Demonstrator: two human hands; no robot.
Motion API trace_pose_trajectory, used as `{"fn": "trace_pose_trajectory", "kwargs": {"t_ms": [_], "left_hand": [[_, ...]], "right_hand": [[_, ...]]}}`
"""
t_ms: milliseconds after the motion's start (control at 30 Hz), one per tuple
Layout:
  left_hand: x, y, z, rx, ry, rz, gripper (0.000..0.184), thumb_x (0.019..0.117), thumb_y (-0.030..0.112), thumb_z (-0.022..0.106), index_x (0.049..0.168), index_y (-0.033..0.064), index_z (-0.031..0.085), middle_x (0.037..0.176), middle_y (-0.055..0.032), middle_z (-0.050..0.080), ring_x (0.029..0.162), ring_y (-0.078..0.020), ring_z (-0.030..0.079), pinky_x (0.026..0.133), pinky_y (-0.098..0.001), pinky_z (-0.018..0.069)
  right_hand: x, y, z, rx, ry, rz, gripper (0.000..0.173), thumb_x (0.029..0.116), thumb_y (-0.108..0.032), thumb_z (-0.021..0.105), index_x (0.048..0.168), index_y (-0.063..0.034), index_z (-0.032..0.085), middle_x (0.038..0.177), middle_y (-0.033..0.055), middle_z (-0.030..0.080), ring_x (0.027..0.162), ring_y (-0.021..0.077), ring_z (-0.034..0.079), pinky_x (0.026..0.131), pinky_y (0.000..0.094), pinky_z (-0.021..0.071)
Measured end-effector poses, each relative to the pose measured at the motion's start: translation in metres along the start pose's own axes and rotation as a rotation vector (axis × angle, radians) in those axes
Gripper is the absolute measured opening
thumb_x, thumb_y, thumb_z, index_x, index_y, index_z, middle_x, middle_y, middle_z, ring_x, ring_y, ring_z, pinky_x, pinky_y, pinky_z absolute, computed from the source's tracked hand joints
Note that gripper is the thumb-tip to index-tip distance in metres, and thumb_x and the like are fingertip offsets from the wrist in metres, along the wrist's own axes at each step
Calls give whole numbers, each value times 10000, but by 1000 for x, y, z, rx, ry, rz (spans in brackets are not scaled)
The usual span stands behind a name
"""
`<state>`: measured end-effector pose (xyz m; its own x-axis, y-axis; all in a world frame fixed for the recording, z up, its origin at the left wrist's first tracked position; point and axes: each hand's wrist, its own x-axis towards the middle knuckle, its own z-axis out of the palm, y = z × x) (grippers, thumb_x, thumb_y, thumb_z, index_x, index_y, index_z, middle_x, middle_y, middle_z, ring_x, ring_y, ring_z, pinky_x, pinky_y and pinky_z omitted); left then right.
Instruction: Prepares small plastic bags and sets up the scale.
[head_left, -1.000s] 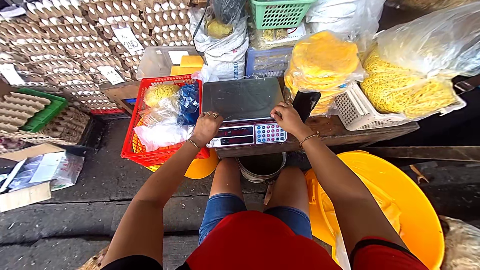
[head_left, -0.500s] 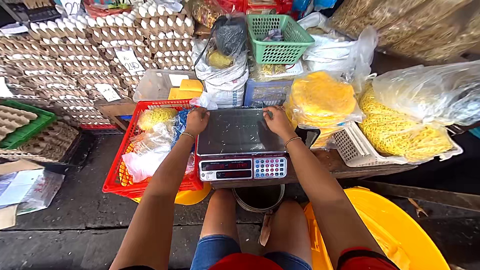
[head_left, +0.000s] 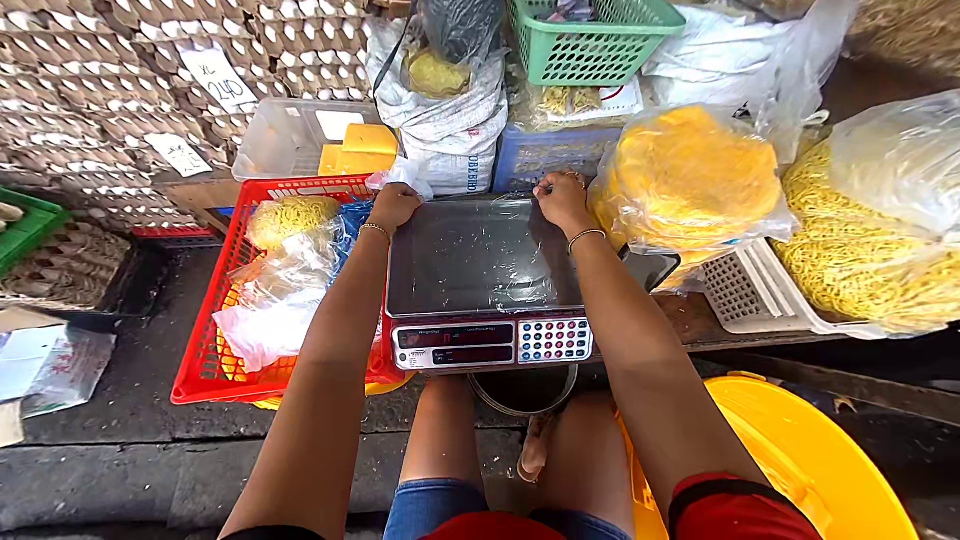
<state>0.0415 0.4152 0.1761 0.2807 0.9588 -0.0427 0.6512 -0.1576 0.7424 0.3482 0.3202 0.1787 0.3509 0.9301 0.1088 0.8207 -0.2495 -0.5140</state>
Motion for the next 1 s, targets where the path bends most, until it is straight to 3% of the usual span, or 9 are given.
{"fn": "trace_pose_trajectory", "kwargs": {"t_ms": [233, 400, 500, 567, 600, 667, 767, 867, 1000], "left_hand": [[7, -1, 4, -69, 25, -89, 264, 985, 174, 642, 1107, -57, 677, 1132, -241, 663, 1072, -330, 626, 965, -545, 473], [10, 0, 3, -33, 56, -152, 304, 945, 197, 667, 1066, -81, 676, 1116, -269, 665, 1076, -376, 632, 950, -597, 474], [9, 2, 0, 108, 78, -145, 323, 947, 233, 638, 1110, -43, 684, 1183, -263, 661, 1162, -408, 609, 977, -660, 438], [-1, 15, -1, 290, 131, -94, 369, 981, 229, 560, 1266, 13, 654, 1359, -279, 585, 1345, -471, 483, 1060, -741, 321], [-7, 22, 2, 352, 186, -30, 376, 984, 197, 541, 1304, 29, 643, 1390, -276, 563, 1371, -474, 455, 1080, -726, 309], [-11, 29, 15, 401, 252, 186, 346, 993, 154, 521, 1280, 15, 654, 1335, -272, 598, 1328, -468, 496, 1080, -661, 360], [-11, 32, 38, 408, 123, 439, 346, 1049, 217, 485, 1269, 15, 660, 1267, -254, 634, 1271, -455, 548, 1048, -650, 395], [-10, 32, 53, 485, 2, 438, 377, 1086, 263, 424, 1274, 32, 655, 1277, -252, 622, 1278, -458, 540, 1023, -685, 381], [-8, 24, 48, 596, -28, 356, 438, 1110, 282, 341, 1274, 0, 633, 1313, -274, 590, 1313, -470, 507, 1027, -703, 359]], "right_hand": [[5, 1, 5, -28, -12, 35, 280, 1012, -243, 609, 1150, -19, 704, 1379, 249, 545, 1366, 445, 430, 1075, 631, 362], [8, -2, 6, -56, -43, 47, 314, 1025, -255, 575, 1184, -10, 690, 1399, 245, 546, 1391, 426, 425, 1085, 626, 358], [7, -3, 4, -72, -41, 69, 316, 1017, -244, 568, 1203, -20, 690, 1427, 241, 540, 1406, 425, 420, 1084, 634, 358], [3, -8, 3, -75, 13, 82, 337, 994, -188, 575, 1281, -34, 660, 1472, 243, 490, 1419, 443, 393, 1093, 633, 359], [2, -11, 5, -78, 58, 57, 356, 983, -163, 572, 1311, -47, 646, 1481, 230, 482, 1414, 440, 397, 1093, 623, 364], [-1, -18, 11, -54, 104, -70, 354, 990, -132, 540, 1316, -46, 648, 1461, 219, 508, 1389, 434, 424, 1093, 607, 367], [-4, -28, 28, -49, 10, -328, 350, 1055, -177, 455, 1289, -31, 671, 1360, 224, 606, 1362, 419, 482, 1131, 587, 355], [-5, -29, 39, -154, -116, -351, 403, 1090, -258, 392, 1253, -19, 673, 1337, 236, 617, 1369, 417, 481, 1130, 614, 334], [-5, -11, 27, -281, -128, -193, 509, 1116, -361, 315, 1340, -15, 614, 1375, 261, 591, 1387, 427, 470, 1141, 626, 317]]}}
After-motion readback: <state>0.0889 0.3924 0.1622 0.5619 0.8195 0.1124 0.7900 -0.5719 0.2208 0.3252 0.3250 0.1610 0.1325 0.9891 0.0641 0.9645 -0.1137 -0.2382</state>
